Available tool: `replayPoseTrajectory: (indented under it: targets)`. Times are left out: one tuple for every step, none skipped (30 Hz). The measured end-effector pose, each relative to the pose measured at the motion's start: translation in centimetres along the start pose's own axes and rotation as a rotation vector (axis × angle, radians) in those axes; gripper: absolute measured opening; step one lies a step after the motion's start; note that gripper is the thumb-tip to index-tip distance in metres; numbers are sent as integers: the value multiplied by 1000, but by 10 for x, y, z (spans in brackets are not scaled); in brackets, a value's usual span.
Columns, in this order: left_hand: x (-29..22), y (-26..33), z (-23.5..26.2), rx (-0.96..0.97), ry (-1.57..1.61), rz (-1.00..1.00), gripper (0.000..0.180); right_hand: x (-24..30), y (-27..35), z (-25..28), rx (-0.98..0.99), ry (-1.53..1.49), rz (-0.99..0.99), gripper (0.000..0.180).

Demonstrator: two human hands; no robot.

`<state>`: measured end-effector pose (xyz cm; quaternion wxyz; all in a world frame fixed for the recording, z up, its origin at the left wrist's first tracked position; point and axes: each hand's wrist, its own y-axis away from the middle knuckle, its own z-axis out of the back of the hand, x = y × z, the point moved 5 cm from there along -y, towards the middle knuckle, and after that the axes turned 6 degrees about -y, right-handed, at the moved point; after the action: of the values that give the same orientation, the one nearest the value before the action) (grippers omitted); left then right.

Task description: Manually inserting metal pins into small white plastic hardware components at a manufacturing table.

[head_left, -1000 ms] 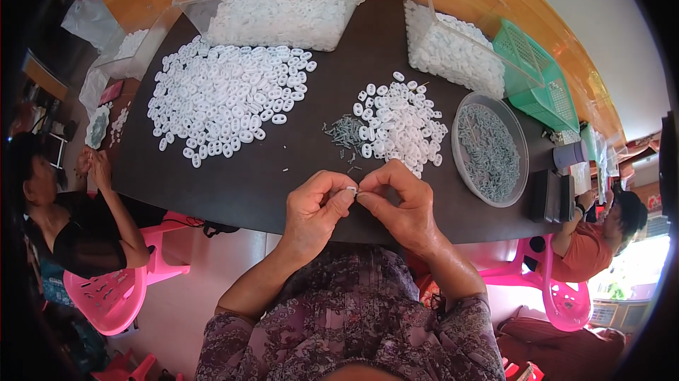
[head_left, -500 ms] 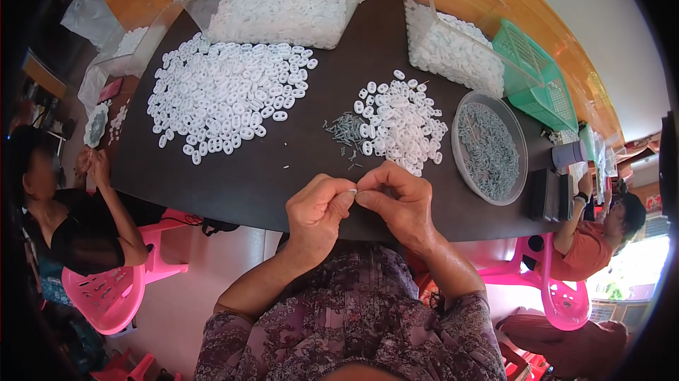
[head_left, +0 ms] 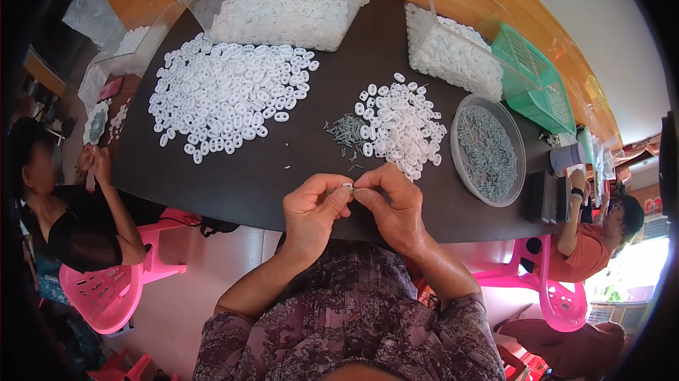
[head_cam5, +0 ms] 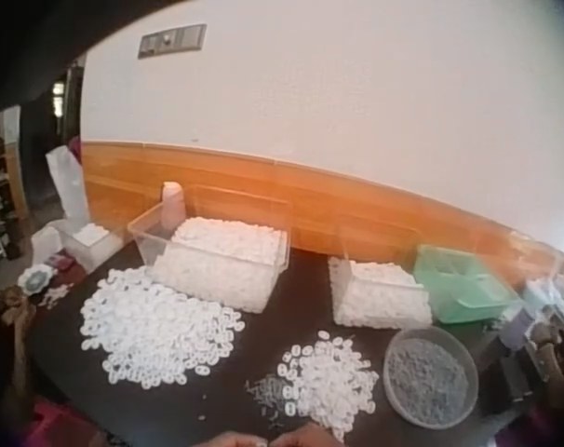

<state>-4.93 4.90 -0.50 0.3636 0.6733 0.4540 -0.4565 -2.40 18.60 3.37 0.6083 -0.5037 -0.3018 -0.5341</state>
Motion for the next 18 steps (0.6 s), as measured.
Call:
replayPoseTrajectory:
  targets:
    - [1,0,-1,0,1,-1,14,4,0,-1,-1,36,46,11]
    - [1,1,-2,-8,-1,-18,13,5,0,-1,-1,37,47,11]
    - [1,2,-3,-16,-2,-36,12,5,1,-1,-4,41,42,10]
    - [2,3,-3,-16,-1,-36,12,5,2,-2,-7,45,37,10]
    - [3,4,-3,-16,-61,-57,11,5,3,-2,-8,47,38,10]
    - [3,5,-3,-16,-121,-78,11,5,4,-2,-24,50,51,9]
    - [4,5,-4,-14,-119,-79,11,5,5,-3,-39,52,64,7]
    - [5,6,-4,-30,-114,-79,12,4,6,-4,-42,54,65,7]
    - [6,6,-4,-46,-108,-78,14,4,7,-4,-53,61,85,8]
    - [6,6,-4,-44,-107,-80,14,5,6,-5,-63,67,105,8]
    - [6,7,-4,-49,-76,-84,14,5,6,-6,-65,70,106,8]
    - [5,7,-4,-55,-44,-88,14,5,6,-6,-69,63,105,7]
    - [5,6,-4,-52,-42,-88,14,5,6,-6,-74,57,104,7]
    - [6,6,-3,-60,-19,-55,14,6,5,-5,-74,58,105,7]
    - [8,5,-2,-68,5,-21,14,6,4,-5,-57,52,90,7]
    - [7,4,-1,-67,6,-22,14,5,3,-4,-40,47,76,7]
    - [7,1,-1,-41,21,-28,13,4,1,-2,-38,48,78,7]
    - [6,-2,0,-16,36,-34,14,2,-1,2,-52,35,79,9]
